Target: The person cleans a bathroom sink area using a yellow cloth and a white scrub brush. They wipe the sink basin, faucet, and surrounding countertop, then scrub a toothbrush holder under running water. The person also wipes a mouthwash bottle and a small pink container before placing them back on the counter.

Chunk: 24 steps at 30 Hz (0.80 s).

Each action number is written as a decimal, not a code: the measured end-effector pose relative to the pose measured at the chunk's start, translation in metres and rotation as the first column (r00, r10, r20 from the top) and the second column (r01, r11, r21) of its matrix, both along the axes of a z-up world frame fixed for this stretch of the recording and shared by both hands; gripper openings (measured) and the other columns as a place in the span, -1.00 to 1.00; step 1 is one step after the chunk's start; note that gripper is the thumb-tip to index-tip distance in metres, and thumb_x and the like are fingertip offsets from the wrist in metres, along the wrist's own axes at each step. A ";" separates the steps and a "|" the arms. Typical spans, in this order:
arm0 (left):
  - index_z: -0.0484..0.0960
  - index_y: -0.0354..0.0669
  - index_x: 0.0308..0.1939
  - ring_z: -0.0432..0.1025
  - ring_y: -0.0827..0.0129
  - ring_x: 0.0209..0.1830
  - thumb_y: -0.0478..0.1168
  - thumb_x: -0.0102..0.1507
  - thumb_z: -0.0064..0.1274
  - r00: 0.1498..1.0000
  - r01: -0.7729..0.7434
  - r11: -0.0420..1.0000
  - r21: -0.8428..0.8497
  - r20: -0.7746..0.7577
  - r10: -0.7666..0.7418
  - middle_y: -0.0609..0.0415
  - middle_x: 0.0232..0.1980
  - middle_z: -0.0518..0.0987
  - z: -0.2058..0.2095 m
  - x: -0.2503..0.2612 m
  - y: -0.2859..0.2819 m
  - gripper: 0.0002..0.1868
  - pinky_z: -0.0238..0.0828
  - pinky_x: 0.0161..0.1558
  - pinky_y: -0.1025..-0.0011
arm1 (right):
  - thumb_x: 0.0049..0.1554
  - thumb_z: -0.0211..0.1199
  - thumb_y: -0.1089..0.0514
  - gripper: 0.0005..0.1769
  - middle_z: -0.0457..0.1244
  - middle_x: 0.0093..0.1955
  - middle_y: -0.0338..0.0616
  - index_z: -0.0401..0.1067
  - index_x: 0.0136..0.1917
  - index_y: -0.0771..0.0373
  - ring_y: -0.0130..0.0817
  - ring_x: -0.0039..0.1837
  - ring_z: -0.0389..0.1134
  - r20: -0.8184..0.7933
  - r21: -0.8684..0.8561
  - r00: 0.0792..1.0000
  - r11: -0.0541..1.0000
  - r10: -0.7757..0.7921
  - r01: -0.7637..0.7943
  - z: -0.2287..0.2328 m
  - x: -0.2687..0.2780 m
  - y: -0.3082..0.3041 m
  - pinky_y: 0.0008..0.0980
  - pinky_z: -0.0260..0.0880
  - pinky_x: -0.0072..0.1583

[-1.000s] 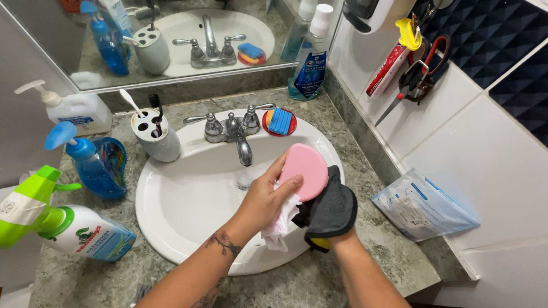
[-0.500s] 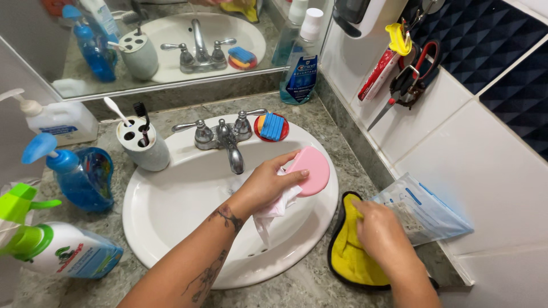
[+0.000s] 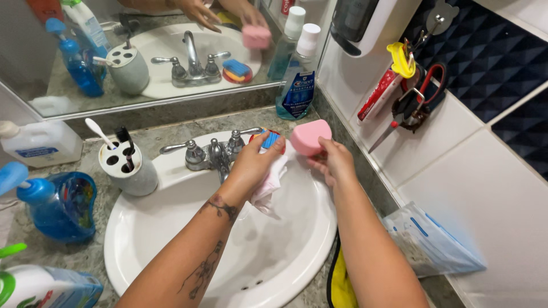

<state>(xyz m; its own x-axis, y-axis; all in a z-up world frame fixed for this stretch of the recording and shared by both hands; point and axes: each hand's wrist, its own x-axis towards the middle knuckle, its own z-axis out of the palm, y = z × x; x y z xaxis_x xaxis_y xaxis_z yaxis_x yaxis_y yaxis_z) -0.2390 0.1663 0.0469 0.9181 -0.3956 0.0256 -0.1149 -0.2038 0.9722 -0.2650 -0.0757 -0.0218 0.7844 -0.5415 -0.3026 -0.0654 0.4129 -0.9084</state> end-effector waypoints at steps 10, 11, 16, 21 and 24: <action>0.61 -0.24 0.09 0.46 0.46 -0.42 0.26 0.33 -0.14 0.901 -0.058 0.921 -0.385 -0.417 -0.118 0.05 -0.26 0.61 0.004 0.016 0.013 -0.37 0.42 -0.39 0.47 | 0.12 0.39 0.08 -0.45 0.30 0.15 0.10 0.36 0.26 0.44 -0.08 0.02 0.46 -0.099 -0.106 0.968 0.970 -0.230 0.219 -0.052 0.108 -0.048 -0.18 0.62 0.02; 0.61 -0.23 0.10 0.46 0.45 -0.42 0.27 0.32 -0.14 0.898 -0.058 0.922 -0.383 -0.424 -0.120 0.05 -0.26 0.61 0.004 0.016 0.013 -0.36 0.42 -0.39 0.46 | 0.12 0.39 0.07 -0.45 0.30 0.16 0.10 0.39 0.26 0.46 -0.08 0.02 0.46 -0.099 -0.103 0.969 0.971 -0.228 0.217 -0.052 0.112 -0.049 -0.20 0.63 0.01; 0.62 -0.25 0.08 0.47 0.43 -0.41 0.27 0.34 -0.15 0.898 -0.081 0.899 -0.431 -0.423 -0.122 0.02 -0.26 0.61 0.003 0.018 0.010 -0.35 0.43 -0.39 0.45 | 0.10 0.40 0.07 -0.43 0.34 0.14 0.14 0.38 0.27 0.45 -0.01 -0.03 0.50 -0.164 -0.121 0.949 0.960 -0.269 0.251 -0.042 0.114 -0.045 -0.21 0.58 -0.02; 0.61 -0.29 0.04 0.51 0.41 -0.37 0.26 0.36 -0.25 0.896 -0.191 0.852 -0.488 -0.442 -0.052 -0.01 -0.24 0.64 0.009 0.020 0.008 -0.34 0.49 -0.34 0.46 | 0.21 0.30 -0.18 -0.36 0.32 0.10 0.13 0.39 0.21 0.47 -0.04 -0.09 0.46 -0.213 -0.181 0.942 0.958 -0.260 0.223 -0.014 0.091 -0.020 -0.23 0.49 -0.16; 0.60 -0.34 0.00 0.51 0.39 -0.35 0.24 0.39 -0.28 0.907 -0.269 0.766 -0.584 -0.420 -0.002 -0.04 -0.25 0.63 0.009 0.025 0.010 -0.34 0.51 -0.31 0.43 | 0.24 0.09 -0.38 -0.30 0.30 0.00 0.03 0.47 0.15 0.33 -0.21 -0.17 0.38 -0.190 -0.322 0.975 0.945 -0.116 0.050 0.006 0.044 0.009 -0.28 0.35 -0.30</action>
